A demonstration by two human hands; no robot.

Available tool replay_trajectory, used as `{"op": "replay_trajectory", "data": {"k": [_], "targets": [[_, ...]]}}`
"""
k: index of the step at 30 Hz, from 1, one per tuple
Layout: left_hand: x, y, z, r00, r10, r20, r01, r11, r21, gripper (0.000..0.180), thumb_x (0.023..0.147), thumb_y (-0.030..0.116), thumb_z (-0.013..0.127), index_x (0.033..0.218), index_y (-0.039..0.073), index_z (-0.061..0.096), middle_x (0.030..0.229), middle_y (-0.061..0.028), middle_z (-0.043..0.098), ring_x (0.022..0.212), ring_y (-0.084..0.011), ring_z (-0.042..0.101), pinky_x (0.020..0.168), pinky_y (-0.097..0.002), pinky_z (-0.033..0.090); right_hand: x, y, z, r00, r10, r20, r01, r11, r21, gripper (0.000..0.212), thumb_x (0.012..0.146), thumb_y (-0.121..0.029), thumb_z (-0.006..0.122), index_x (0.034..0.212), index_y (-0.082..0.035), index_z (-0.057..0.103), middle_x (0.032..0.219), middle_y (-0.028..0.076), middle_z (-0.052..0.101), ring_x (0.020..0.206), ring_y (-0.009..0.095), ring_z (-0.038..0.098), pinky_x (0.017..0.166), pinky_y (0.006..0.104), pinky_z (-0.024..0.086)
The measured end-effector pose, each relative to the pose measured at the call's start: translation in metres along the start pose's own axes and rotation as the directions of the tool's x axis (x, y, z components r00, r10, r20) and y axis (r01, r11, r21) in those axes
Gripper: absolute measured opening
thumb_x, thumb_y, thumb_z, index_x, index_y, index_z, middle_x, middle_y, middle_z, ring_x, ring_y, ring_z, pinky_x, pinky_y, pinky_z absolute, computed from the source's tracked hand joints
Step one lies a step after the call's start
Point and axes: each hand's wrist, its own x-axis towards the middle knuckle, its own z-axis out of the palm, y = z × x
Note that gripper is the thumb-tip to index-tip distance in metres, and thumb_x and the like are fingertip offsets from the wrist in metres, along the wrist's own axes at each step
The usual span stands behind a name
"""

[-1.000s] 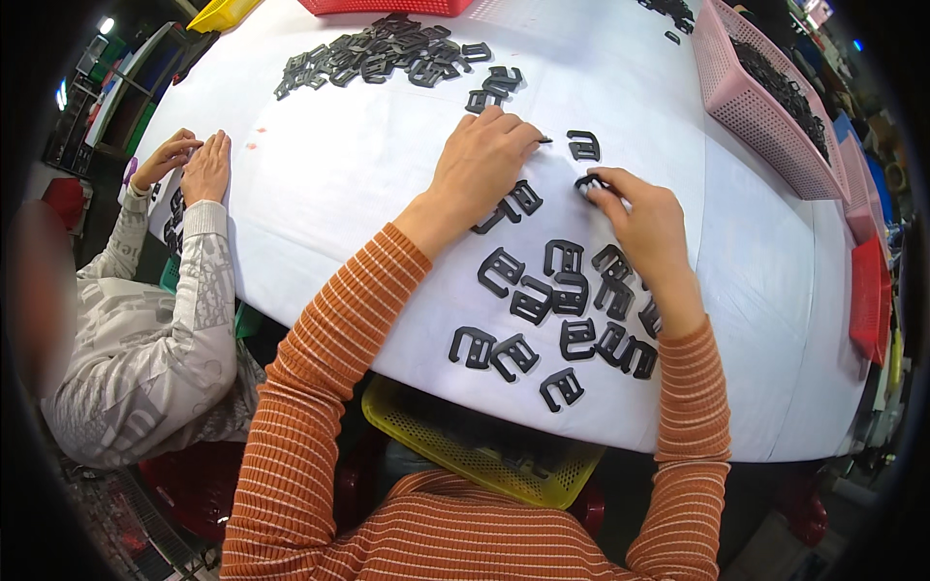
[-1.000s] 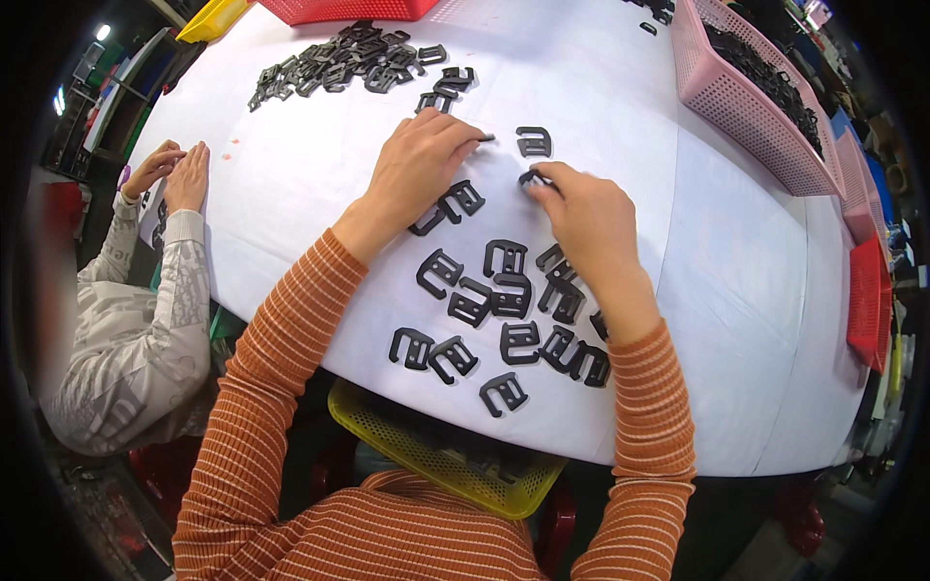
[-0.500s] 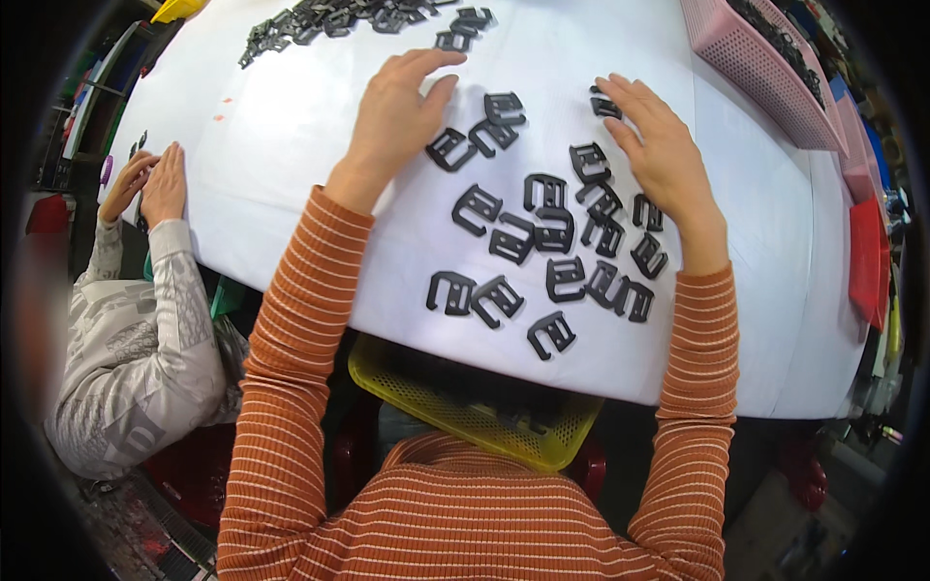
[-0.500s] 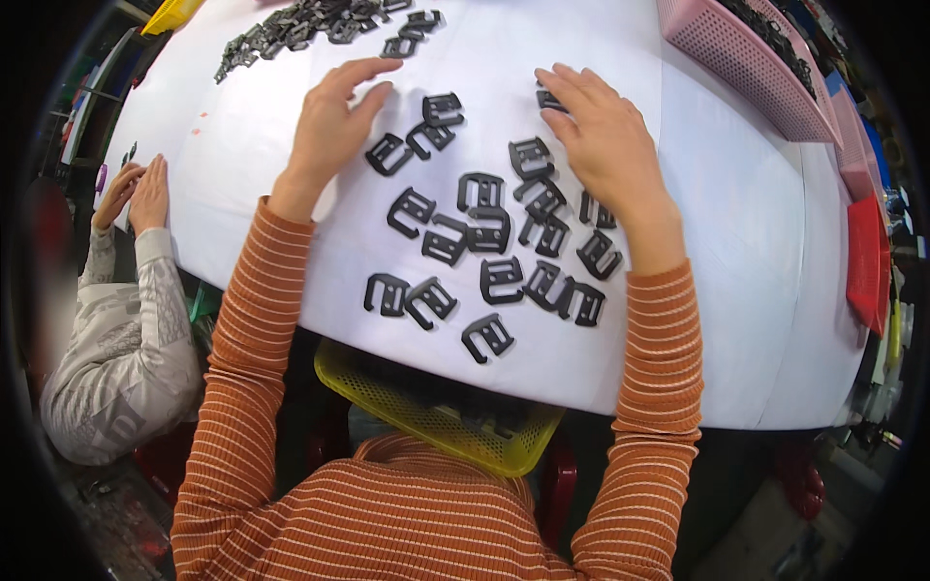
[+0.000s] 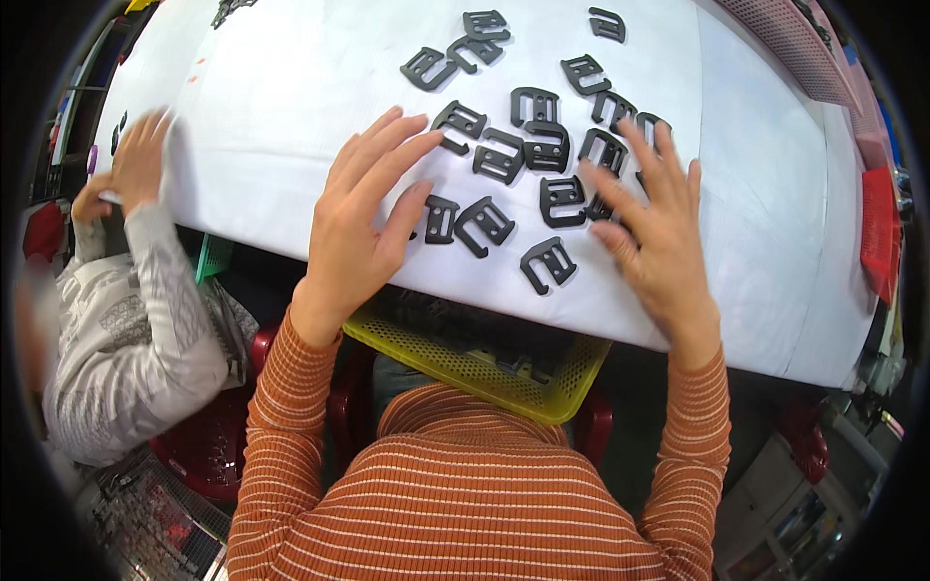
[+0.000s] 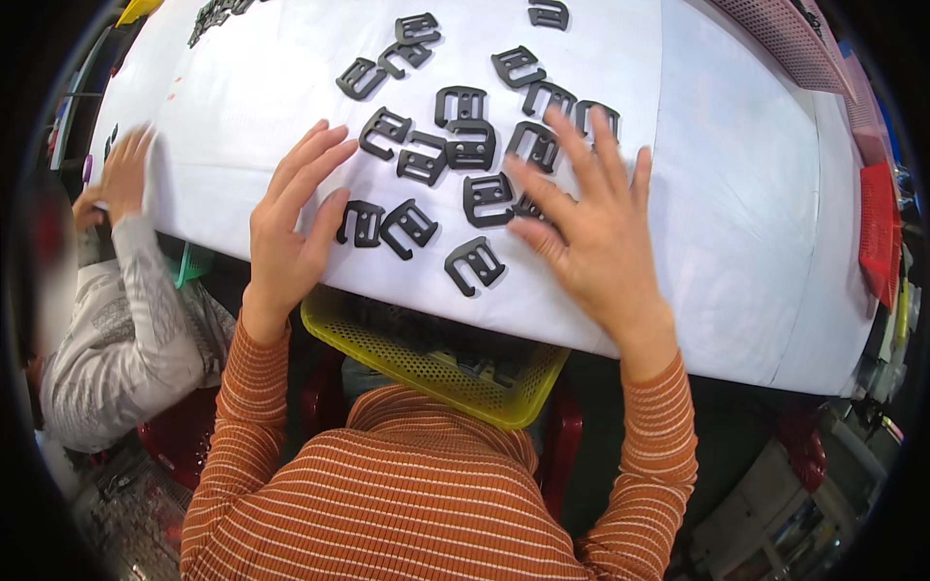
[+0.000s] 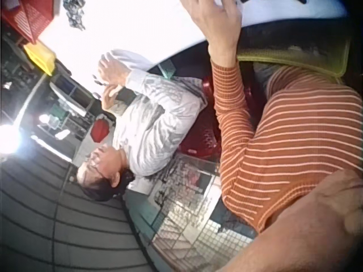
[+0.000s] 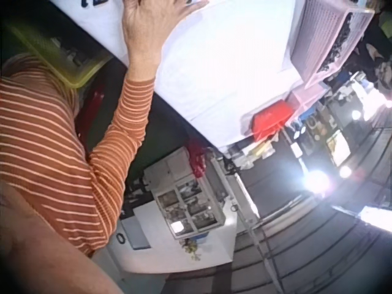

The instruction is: The person repeatedly picks up small black plastic buckles from a white table and places them into a green basket. Another person works alongside at the same table, performing a similar sorting action. The camera wearer continues this repetitive pick-and-place cycle throughout the clip.

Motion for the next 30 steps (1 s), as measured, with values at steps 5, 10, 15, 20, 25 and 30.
{"op": "replay_trajectory", "data": {"k": [5, 10, 15, 20, 25, 30], "targets": [[-0.037, 0.016, -0.006, 0.999, -0.038, 0.031, 0.034, 0.994, 0.104, 0.059, 0.082, 0.000, 0.063, 0.139, 0.005, 0.050, 0.143, -0.0156, 0.050, 0.140, -0.0353, 0.038, 0.115, -0.0484, 0.027, -0.034, -0.021, 0.005, 1.000, 0.027, -0.006, -0.027, 0.998, 0.065, 0.057, 0.087, -0.057, 0.054, 0.135, -0.026, 0.059, 0.157, 0.009, 0.032, 0.147, 0.035, 0.021, 0.115, 0.0635, 0.008], [-0.045, 0.037, 0.019, 0.944, 0.098, 0.316, -0.167, 0.966, 0.197, 0.065, 0.089, 0.046, 0.059, 0.146, 0.018, 0.045, 0.155, -0.0100, 0.035, 0.147, -0.0348, 0.024, 0.117, -0.0595, 0.011, -0.052, -0.055, 0.008, 0.995, -0.043, 0.093, 0.033, 0.995, 0.096, 0.064, 0.086, -0.058, 0.055, 0.138, -0.021, 0.055, 0.154, 0.014, 0.036, 0.145, 0.034, 0.028, 0.117, 0.0579, 0.012], [-0.037, 0.051, 0.031, 0.907, 0.215, 0.363, -0.287, 0.945, 0.157, 0.067, 0.087, 0.056, 0.055, 0.146, 0.026, 0.045, 0.156, -0.0055, 0.034, 0.147, -0.0329, 0.023, 0.115, -0.0634, 0.011, -0.071, -0.058, 0.004, 0.998, -0.057, -0.025, 0.062, 0.961, 0.269, 0.054, 0.089, -0.051, 0.057, 0.132, -0.018, 0.061, 0.147, 0.015, 0.046, 0.139, 0.036, 0.039, 0.114, 0.0578, 0.023], [-0.043, 0.055, 0.032, 0.774, 0.454, 0.440, -0.492, 0.870, -0.033, 0.051, 0.090, 0.051, 0.057, 0.132, 0.021, 0.060, 0.138, -0.0015, 0.056, 0.137, -0.0211, 0.043, 0.116, -0.0572, 0.023, -0.067, -0.028, -0.008, 0.969, 0.150, -0.194, -0.071, 0.929, 0.362, 0.044, 0.097, -0.036, 0.055, 0.132, -0.010, 0.059, 0.145, 0.015, 0.048, 0.138, 0.038, 0.040, 0.114, 0.0544, 0.025], [-0.035, 0.043, 0.022, 0.807, 0.533, 0.256, -0.402, 0.812, -0.423, 0.036, 0.094, 0.041, 0.058, 0.102, 0.009, 0.073, 0.106, -0.0045, 0.071, 0.112, -0.0291, 0.064, 0.102, -0.0465, 0.045, -0.036, 0.012, 0.003, 0.952, 0.181, -0.249, -0.148, 0.978, 0.145, 0.043, 0.097, -0.033, 0.056, 0.133, -0.009, 0.058, 0.142, 0.013, 0.052, 0.137, 0.035, 0.041, 0.114, 0.0539, 0.024], [-0.004, 0.019, 0.015, 0.960, 0.234, 0.153, -0.247, 0.966, 0.073, 0.043, 0.092, 0.029, 0.062, 0.129, 0.008, 0.060, 0.138, -0.0107, 0.054, 0.136, -0.0309, 0.042, 0.112, -0.0515, 0.030, -0.020, 0.015, 0.005, 0.987, 0.015, -0.157, 0.018, 0.978, 0.209, 0.049, 0.094, -0.037, 0.060, 0.137, -0.014, 0.055, 0.145, 0.008, 0.050, 0.140, 0.031, 0.038, 0.116, 0.0534, 0.022]]}}
